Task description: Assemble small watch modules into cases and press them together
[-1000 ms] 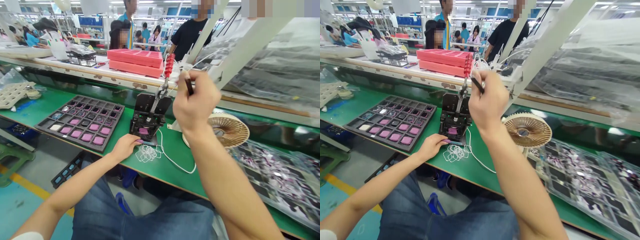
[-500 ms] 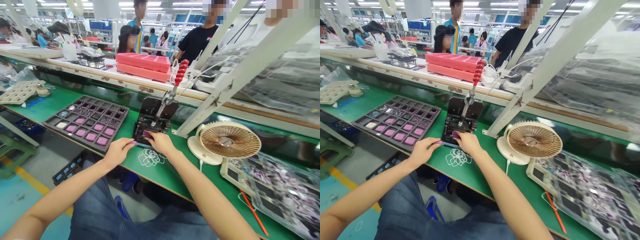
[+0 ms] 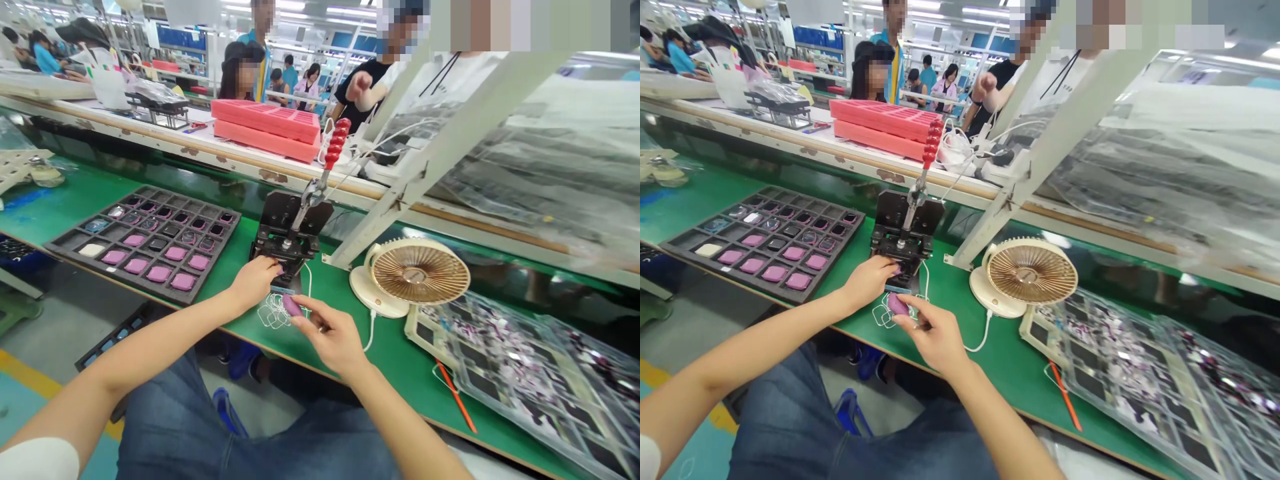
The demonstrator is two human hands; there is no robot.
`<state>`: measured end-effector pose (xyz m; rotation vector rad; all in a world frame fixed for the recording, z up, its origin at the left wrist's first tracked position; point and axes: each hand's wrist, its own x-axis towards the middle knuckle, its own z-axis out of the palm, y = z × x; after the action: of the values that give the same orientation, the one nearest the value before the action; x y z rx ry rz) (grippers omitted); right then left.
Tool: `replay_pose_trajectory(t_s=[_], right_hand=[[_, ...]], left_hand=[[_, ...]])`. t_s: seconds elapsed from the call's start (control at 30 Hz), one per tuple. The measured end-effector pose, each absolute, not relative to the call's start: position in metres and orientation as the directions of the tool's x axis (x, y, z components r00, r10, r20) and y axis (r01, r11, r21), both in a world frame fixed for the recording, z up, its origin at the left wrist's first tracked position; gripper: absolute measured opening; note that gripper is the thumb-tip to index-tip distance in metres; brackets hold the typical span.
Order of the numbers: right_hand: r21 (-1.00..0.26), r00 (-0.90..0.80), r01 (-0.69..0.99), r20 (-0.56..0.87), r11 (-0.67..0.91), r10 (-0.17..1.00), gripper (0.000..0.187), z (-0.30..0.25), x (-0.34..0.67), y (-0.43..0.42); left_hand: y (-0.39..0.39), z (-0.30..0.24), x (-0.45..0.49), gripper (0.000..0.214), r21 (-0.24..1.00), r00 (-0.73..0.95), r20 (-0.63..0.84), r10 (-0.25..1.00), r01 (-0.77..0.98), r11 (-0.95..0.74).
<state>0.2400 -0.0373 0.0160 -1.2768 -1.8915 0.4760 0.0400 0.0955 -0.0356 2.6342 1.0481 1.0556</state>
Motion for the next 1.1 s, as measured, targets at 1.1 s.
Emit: replay_pose_trajectory(t_s=[1.1], right_hand=[[-0.585, -0.334, 0.482, 0.566, 0.652, 0.754, 0.032, -0.001, 0.197, -0.018]], left_hand=[[0.090, -0.032, 0.058, 0.013, 0.101, 0.533, 0.594, 0.602, 0.693, -0.714]])
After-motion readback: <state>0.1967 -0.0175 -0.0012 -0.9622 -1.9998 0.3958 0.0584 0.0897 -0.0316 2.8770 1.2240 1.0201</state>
